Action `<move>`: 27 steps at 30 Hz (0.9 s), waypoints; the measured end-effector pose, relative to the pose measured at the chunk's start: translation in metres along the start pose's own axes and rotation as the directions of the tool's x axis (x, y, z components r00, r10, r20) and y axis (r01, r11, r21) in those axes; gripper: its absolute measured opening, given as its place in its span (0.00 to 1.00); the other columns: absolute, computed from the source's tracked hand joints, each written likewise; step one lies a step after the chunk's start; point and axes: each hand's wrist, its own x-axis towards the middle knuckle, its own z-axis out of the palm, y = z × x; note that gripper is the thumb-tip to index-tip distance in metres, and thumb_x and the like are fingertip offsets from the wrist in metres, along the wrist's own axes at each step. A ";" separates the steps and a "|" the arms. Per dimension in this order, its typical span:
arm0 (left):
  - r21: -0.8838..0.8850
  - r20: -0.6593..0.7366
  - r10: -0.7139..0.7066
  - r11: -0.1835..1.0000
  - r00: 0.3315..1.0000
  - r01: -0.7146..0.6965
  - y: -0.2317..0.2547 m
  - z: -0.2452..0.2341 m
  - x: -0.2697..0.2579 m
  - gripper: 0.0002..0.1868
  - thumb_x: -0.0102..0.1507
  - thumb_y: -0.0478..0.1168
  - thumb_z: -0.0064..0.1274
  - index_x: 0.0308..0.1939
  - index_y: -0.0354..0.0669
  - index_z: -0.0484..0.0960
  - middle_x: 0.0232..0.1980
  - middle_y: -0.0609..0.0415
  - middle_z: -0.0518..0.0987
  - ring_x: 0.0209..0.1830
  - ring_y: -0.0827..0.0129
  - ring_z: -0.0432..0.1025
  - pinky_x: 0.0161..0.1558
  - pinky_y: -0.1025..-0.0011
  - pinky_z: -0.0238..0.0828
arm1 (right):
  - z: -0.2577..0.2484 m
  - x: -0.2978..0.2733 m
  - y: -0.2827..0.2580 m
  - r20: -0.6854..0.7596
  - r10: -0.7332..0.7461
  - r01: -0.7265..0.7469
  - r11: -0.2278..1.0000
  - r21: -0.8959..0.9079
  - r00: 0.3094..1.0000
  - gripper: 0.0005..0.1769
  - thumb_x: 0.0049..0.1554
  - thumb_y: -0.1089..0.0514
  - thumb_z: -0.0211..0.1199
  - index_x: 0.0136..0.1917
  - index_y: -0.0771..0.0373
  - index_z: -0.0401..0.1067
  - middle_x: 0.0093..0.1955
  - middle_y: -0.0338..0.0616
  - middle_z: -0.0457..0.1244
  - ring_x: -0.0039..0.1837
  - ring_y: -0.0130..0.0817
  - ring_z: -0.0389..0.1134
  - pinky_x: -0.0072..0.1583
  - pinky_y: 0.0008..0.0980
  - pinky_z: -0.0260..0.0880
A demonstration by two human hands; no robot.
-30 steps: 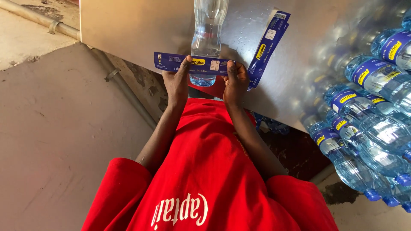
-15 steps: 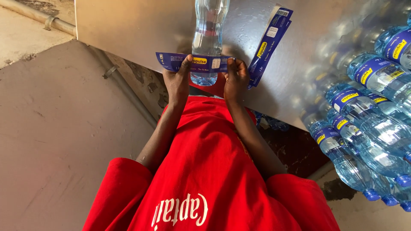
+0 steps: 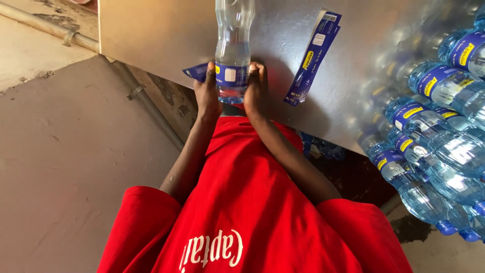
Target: The person is manually applying adhesive labels to plastic water bottles on a metal workbench.
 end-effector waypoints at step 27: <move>0.149 0.146 -0.080 0.987 0.986 0.058 0.031 -0.024 -0.018 0.23 0.60 0.52 0.71 0.47 0.35 0.89 0.42 0.48 0.89 0.40 0.63 0.85 0.44 0.63 0.86 | 0.002 0.050 -0.060 0.356 0.140 -0.232 0.945 0.230 0.924 0.41 0.47 0.48 0.80 0.69 0.62 0.67 0.51 0.50 0.73 0.46 0.40 0.77 0.47 0.41 0.83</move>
